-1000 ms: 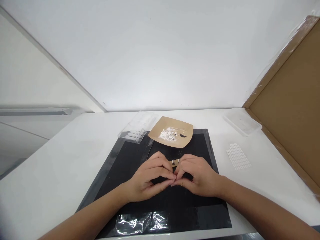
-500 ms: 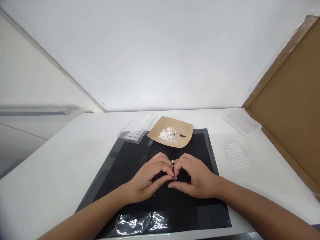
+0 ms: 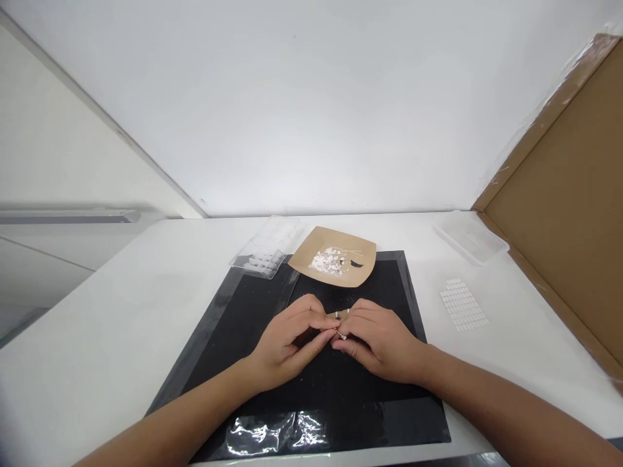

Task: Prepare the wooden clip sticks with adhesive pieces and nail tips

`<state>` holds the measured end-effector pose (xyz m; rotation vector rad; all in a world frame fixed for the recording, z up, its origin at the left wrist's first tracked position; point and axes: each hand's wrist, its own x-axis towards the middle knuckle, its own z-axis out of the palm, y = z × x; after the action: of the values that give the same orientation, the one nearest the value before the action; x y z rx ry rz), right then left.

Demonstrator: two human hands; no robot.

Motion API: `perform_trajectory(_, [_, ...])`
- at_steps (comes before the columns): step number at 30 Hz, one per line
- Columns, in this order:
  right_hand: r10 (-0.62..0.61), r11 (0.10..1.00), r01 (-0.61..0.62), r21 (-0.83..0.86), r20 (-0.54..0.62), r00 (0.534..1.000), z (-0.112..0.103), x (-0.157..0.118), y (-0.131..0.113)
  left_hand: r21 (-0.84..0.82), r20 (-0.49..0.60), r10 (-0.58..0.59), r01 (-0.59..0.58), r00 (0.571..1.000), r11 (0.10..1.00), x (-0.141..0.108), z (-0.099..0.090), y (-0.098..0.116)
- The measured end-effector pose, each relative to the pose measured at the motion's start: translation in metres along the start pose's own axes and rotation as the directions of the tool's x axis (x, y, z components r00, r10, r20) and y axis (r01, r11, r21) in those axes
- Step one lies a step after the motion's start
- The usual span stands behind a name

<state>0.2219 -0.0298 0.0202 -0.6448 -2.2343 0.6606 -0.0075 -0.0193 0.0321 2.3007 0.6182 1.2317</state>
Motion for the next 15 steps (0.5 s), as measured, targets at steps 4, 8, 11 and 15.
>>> perform_trajectory(4, [0.001, 1.000, -0.001, 0.010, -0.011, 1.000, -0.0003, -0.0006, 0.0003, 0.060, -0.027, 0.068, -0.066, 0.997, 0.996, 0.0011, -0.0014, -0.0015])
perform_trajectory(8, [0.001, 1.000, -0.001, 0.003, -0.033, 0.999, -0.0011, -0.0003, -0.0008, 0.043, -0.029, 0.106, -0.104, 0.994, 0.994, 0.0030, -0.0045, 0.0008])
perform_trajectory(11, [0.006, 1.000, -0.007, -0.021, -0.060, 0.998, -0.0020, 0.0001, -0.0019, 0.020, -0.027, 0.107, -0.107, 0.994, 0.994, 0.0040, -0.0052, 0.0025])
perform_trajectory(15, [0.004, 0.996, -0.011, -0.089, -0.075, 0.997, -0.0027, 0.0003, -0.0041, 0.043, -0.060, 0.100, -0.097, 0.993, 0.994, 0.0045, -0.0032, 0.0031])
